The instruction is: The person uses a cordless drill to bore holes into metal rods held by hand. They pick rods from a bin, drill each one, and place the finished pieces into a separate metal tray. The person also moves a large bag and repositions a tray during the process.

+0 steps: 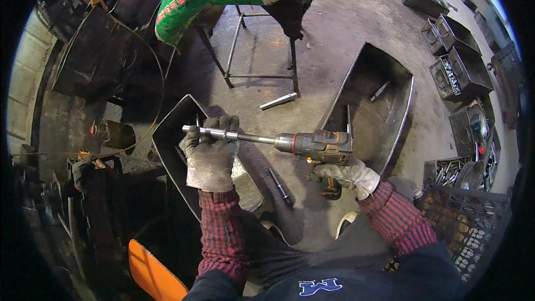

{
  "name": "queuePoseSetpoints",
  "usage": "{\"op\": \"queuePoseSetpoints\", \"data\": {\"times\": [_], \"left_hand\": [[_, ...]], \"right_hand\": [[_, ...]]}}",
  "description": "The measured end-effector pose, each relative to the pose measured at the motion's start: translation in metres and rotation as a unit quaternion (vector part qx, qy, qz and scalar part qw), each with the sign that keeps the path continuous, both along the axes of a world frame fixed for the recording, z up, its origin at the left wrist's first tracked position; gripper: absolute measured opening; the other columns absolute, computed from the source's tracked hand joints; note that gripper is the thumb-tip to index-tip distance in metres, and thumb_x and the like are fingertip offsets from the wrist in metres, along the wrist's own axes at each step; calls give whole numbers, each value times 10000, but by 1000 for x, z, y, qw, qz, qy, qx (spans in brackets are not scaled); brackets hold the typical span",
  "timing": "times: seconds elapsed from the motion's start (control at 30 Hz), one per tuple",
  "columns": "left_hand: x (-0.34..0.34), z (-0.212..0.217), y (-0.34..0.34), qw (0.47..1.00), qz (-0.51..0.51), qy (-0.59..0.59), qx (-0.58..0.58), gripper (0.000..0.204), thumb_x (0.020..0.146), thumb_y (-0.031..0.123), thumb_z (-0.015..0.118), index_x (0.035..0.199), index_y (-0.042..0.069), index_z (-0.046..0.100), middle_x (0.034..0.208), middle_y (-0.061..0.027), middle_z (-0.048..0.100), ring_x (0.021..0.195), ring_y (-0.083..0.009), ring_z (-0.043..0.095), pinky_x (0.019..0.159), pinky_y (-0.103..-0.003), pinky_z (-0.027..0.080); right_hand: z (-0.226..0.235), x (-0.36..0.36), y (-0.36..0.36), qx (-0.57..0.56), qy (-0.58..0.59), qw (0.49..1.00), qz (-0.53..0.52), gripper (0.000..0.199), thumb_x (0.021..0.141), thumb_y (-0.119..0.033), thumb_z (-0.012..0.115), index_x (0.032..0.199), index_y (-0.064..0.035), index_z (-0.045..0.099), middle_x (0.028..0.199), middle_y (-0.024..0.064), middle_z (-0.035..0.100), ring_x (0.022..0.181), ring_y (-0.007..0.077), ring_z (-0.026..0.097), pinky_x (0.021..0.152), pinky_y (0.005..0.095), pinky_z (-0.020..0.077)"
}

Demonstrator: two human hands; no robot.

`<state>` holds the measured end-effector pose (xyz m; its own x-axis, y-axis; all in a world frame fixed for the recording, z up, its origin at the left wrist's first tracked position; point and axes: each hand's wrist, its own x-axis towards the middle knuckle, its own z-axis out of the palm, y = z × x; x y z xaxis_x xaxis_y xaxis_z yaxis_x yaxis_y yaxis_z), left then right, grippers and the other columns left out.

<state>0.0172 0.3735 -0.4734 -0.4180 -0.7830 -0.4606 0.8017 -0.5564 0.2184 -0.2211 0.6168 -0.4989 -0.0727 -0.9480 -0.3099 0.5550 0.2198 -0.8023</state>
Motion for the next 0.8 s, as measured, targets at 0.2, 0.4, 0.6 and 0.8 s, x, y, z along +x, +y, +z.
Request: {"op": "queuePoseSetpoints", "data": {"times": [0.2,0.4,0.6,0.8], "left_hand": [[4,-8,-7,999,24,30,-8,330,1053,235,600,1248,-31,620,1294,-217,658,1261,-437,618,1189,-644,412],[13,-11,4,923,-18,-203,-326,283,1111,133,519,1333,-36,568,1315,-214,639,1294,-377,626,1158,-572,505],[12,-11,4,952,-20,-111,-286,261,1124,142,533,1311,-35,576,1288,-179,647,1244,-324,659,1130,-522,546],[2,6,7,973,20,-142,-182,153,1110,179,590,1122,28,580,1029,-82,616,1026,-241,638,1085,-456,551]], "right_hand": [[-4,3,-1,36,50,998,-14,676,873,-47,867,1470,-102,555,1248,76,716,1119,199,712,904,403,641],[-8,6,4,-22,76,996,-41,559,904,-143,855,1402,-85,608,1155,84,726,978,238,743,852,435,653],[-12,6,13,4,23,998,-58,580,887,-165,869,1398,-80,609,1129,88,735,967,245,747,858,429,645],[-4,-6,17,20,95,995,19,731,870,-71,886,1509,-117,534,1308,63,701,1138,190,691,979,381,610]]}}
